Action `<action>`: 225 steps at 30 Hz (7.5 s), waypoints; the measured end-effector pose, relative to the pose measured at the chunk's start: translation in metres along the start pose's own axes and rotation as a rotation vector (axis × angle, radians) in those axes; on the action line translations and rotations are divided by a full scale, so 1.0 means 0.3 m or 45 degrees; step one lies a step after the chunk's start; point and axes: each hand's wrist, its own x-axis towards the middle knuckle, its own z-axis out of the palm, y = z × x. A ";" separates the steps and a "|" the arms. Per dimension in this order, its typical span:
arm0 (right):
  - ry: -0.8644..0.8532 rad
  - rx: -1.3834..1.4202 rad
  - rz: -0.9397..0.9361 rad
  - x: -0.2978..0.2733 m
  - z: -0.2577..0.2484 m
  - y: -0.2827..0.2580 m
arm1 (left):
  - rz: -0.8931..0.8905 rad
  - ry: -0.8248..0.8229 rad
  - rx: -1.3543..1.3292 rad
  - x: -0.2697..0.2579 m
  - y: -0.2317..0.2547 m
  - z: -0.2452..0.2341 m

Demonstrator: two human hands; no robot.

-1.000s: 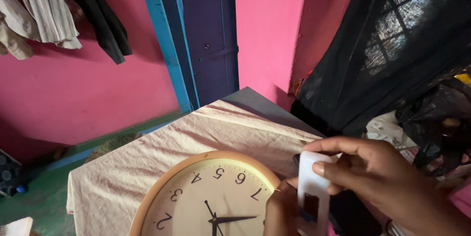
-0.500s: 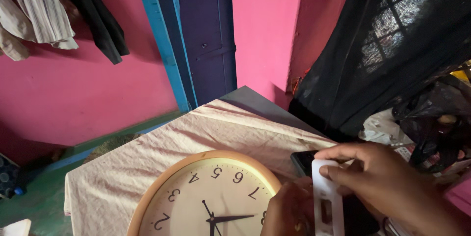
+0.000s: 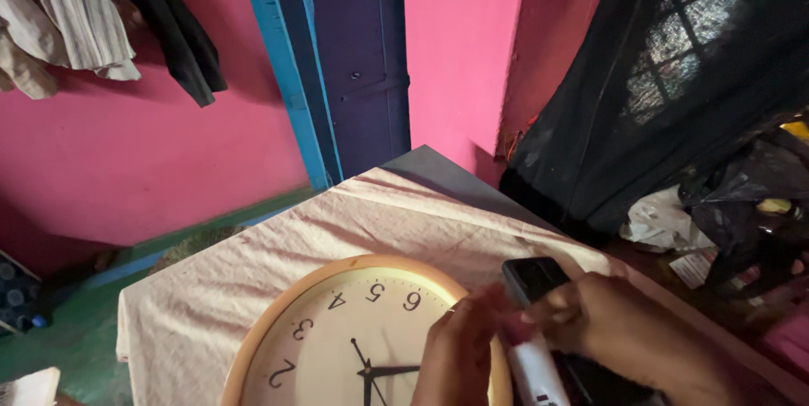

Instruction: The person opens the battery compartment of a pink flashlight and removes a battery, then loads batteries into a white handheld device. They flip the wall clock face-down on the table and open the battery cover on its back to work on the clock's batteries.

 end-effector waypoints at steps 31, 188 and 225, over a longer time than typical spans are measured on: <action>0.254 0.060 -0.195 -0.024 0.038 -0.199 | 0.154 0.426 0.905 -0.143 0.448 0.062; 0.702 0.623 -0.295 -0.060 0.341 -0.273 | 0.338 1.701 -0.442 -0.259 -0.196 -0.423; 0.446 0.663 -0.259 -0.007 0.347 -0.156 | -0.306 1.505 0.847 -0.420 0.293 -0.593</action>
